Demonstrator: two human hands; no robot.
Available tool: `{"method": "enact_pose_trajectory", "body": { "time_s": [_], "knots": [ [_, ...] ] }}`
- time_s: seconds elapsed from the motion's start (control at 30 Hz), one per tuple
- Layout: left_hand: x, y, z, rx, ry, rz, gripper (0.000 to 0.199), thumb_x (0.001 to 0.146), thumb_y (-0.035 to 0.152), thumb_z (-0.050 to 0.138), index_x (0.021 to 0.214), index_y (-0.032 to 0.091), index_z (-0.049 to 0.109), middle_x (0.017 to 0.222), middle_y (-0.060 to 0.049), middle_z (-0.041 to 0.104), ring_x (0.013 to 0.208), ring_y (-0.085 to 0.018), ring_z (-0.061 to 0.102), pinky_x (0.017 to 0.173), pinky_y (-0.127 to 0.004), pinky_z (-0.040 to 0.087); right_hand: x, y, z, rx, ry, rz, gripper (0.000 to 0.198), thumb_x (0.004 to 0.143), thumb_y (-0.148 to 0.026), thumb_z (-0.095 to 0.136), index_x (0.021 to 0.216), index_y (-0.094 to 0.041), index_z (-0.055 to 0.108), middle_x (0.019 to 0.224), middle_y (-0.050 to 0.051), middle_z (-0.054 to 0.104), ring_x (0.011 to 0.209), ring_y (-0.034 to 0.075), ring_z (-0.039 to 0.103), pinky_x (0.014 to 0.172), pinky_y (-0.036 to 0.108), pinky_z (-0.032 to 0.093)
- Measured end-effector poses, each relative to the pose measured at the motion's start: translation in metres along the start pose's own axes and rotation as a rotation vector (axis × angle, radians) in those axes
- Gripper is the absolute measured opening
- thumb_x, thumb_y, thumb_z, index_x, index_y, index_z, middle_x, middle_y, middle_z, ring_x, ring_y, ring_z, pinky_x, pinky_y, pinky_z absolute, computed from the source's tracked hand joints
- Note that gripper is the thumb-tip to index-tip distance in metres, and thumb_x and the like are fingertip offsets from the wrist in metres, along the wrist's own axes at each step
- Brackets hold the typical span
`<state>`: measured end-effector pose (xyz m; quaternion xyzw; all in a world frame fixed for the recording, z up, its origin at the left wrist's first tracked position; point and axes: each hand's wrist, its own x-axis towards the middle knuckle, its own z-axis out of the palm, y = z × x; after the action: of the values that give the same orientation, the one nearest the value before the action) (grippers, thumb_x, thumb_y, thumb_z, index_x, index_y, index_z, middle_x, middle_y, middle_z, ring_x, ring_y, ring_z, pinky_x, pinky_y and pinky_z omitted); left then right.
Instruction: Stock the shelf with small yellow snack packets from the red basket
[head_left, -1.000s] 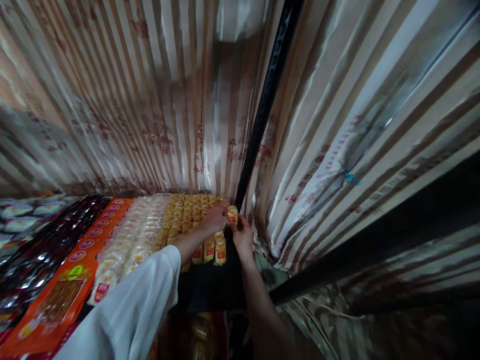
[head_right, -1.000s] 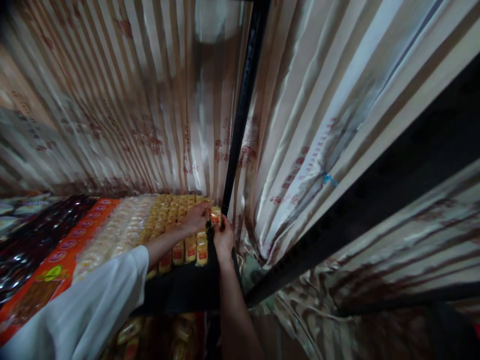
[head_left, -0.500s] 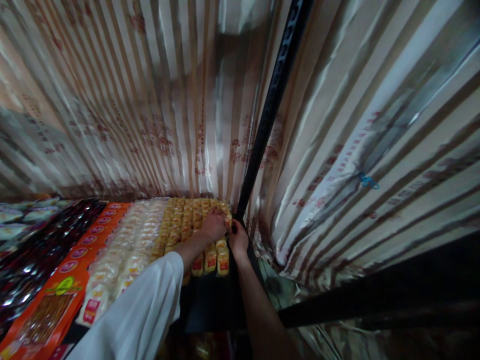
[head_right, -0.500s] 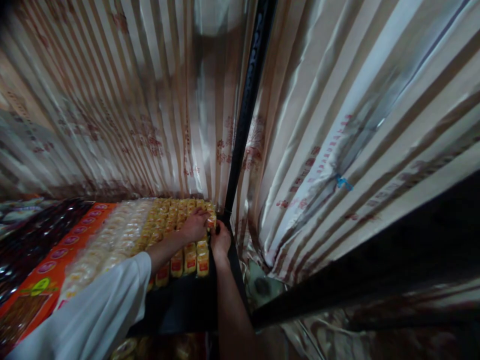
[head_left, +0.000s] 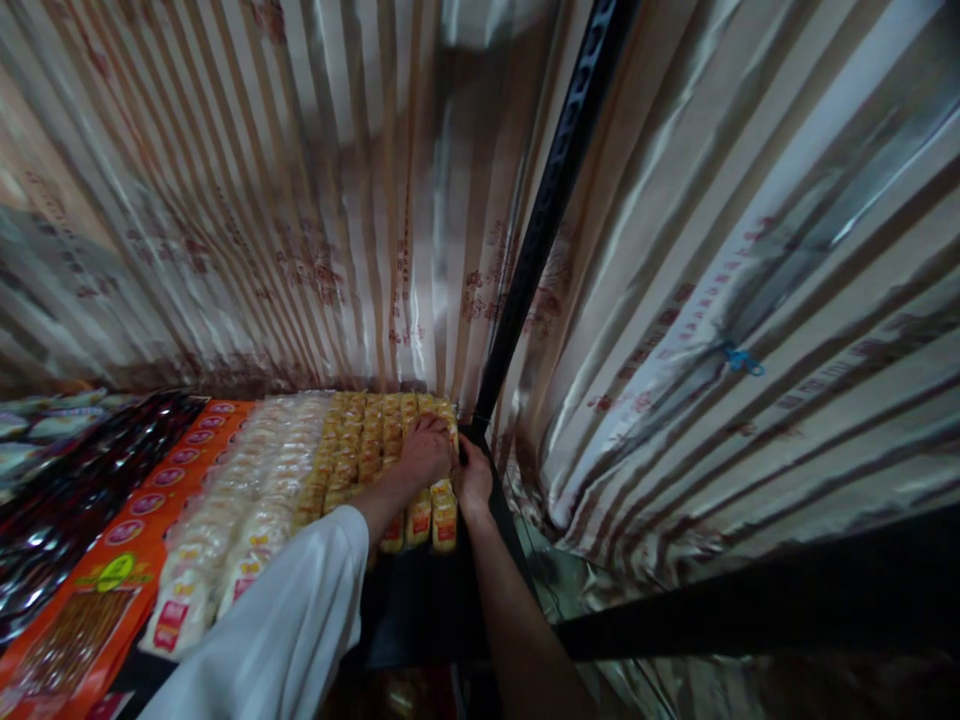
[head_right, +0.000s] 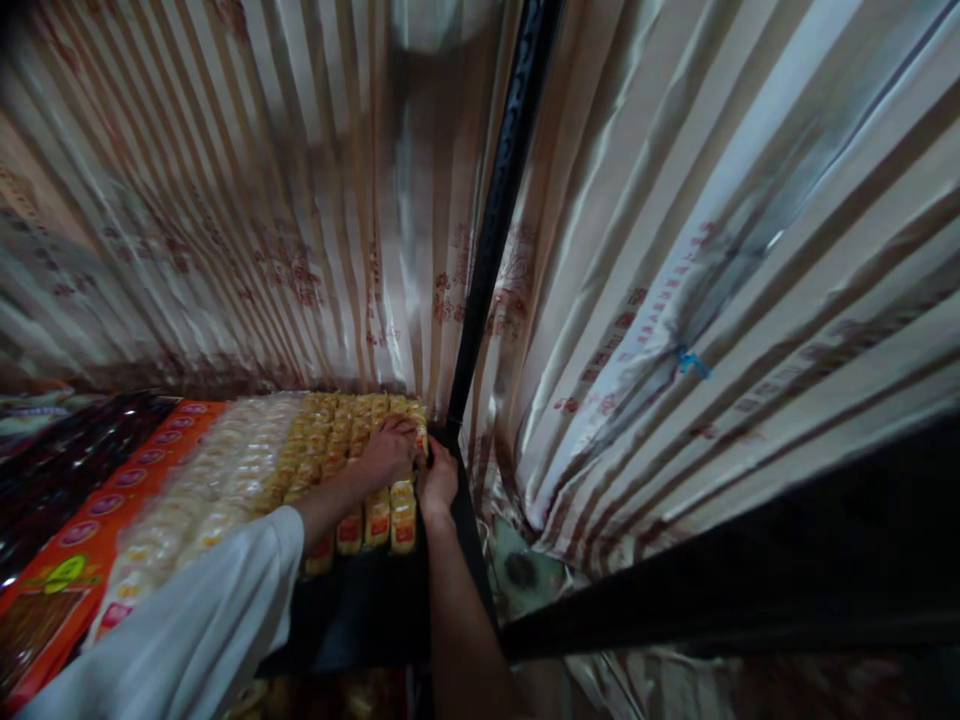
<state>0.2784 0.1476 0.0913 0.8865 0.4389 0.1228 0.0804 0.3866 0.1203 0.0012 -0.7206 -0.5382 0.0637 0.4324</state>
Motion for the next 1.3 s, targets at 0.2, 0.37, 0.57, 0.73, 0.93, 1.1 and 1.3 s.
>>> {"method": "enact_pose_trajectory", "body": {
  "time_s": [0.2, 0.37, 0.57, 0.73, 0.93, 1.1, 1.3],
  "knots": [
    [-0.006, 0.005, -0.004, -0.018, 0.039, -0.004, 0.026, 0.081, 0.021, 0.047, 0.098, 0.012, 0.064, 0.124, -0.011, 0.056, 0.123, -0.025, 0.040, 0.106, -0.042, 0.029, 0.000, 0.001, 0.001, 0.016, -0.014, 0.051, 0.042, 0.081, -0.030, 0.046, 0.118, -0.017, 0.059, 0.105, 0.010, 0.066, 0.093, 0.022, 0.059, 0.084, 0.034, 0.044],
    [-0.018, 0.013, -0.013, -0.097, 0.087, -0.012, 0.029, 0.081, 0.018, 0.043, 0.101, 0.009, 0.063, 0.131, -0.014, 0.050, 0.125, -0.026, 0.039, 0.110, -0.042, 0.027, 0.002, 0.000, 0.000, 0.094, -0.025, 0.046, 0.048, 0.079, -0.030, 0.046, 0.124, -0.016, 0.054, 0.113, 0.011, 0.064, 0.102, 0.022, 0.058, 0.091, 0.036, 0.042],
    [-0.045, 0.028, -0.021, -0.200, 0.153, 0.044, 0.029, 0.082, 0.013, 0.039, 0.095, 0.010, 0.064, 0.121, -0.013, 0.058, 0.124, -0.020, 0.042, 0.112, -0.034, 0.026, 0.000, 0.003, -0.005, 0.225, 0.025, 0.110, 0.058, 0.075, -0.038, 0.049, 0.127, -0.011, 0.049, 0.119, 0.014, 0.060, 0.108, 0.024, 0.056, 0.094, 0.040, 0.040],
    [-0.103, 0.052, -0.021, -0.459, 0.279, 0.070, 0.034, 0.081, 0.011, 0.038, 0.107, 0.017, 0.060, 0.119, -0.007, 0.059, 0.117, -0.017, 0.048, 0.105, -0.035, 0.038, -0.026, -0.017, -0.036, 0.320, 0.081, 0.197, 0.056, 0.076, -0.048, 0.046, 0.116, -0.009, 0.056, 0.113, 0.016, 0.062, 0.104, 0.024, 0.058, 0.093, 0.039, 0.042],
    [-0.222, 0.070, 0.001, -0.696, 0.443, -0.065, 0.037, 0.078, 0.006, 0.037, 0.104, 0.017, 0.059, 0.109, -0.008, 0.063, 0.105, -0.015, 0.055, 0.093, -0.033, 0.046, -0.105, -0.070, -0.080, 0.547, 0.204, 0.162, 0.044, 0.083, -0.045, 0.046, 0.111, -0.013, 0.057, 0.106, 0.014, 0.064, 0.088, 0.018, 0.061, 0.079, 0.033, 0.047],
    [-0.317, 0.039, 0.038, -0.582, 0.241, -0.565, 0.033, 0.079, 0.010, 0.037, 0.095, 0.020, 0.064, 0.108, -0.007, 0.063, 0.105, -0.017, 0.055, 0.095, -0.034, 0.044, -0.204, -0.096, -0.085, 0.549, -0.132, 0.122, 0.031, 0.085, -0.041, 0.046, 0.095, -0.017, 0.063, 0.082, 0.008, 0.069, 0.072, 0.017, 0.063, 0.068, 0.029, 0.050],
    [-0.362, -0.020, 0.054, -0.174, -0.170, -0.885, 0.037, 0.080, 0.014, 0.040, 0.113, 0.011, 0.058, 0.125, -0.015, 0.053, 0.120, -0.025, 0.045, 0.102, -0.040, 0.033, -0.290, -0.093, -0.033, 0.334, -0.796, 0.028, 0.028, 0.082, -0.031, 0.045, 0.095, -0.020, 0.067, 0.097, 0.008, 0.070, 0.093, 0.023, 0.064, 0.087, 0.036, 0.047]
  ]
}}
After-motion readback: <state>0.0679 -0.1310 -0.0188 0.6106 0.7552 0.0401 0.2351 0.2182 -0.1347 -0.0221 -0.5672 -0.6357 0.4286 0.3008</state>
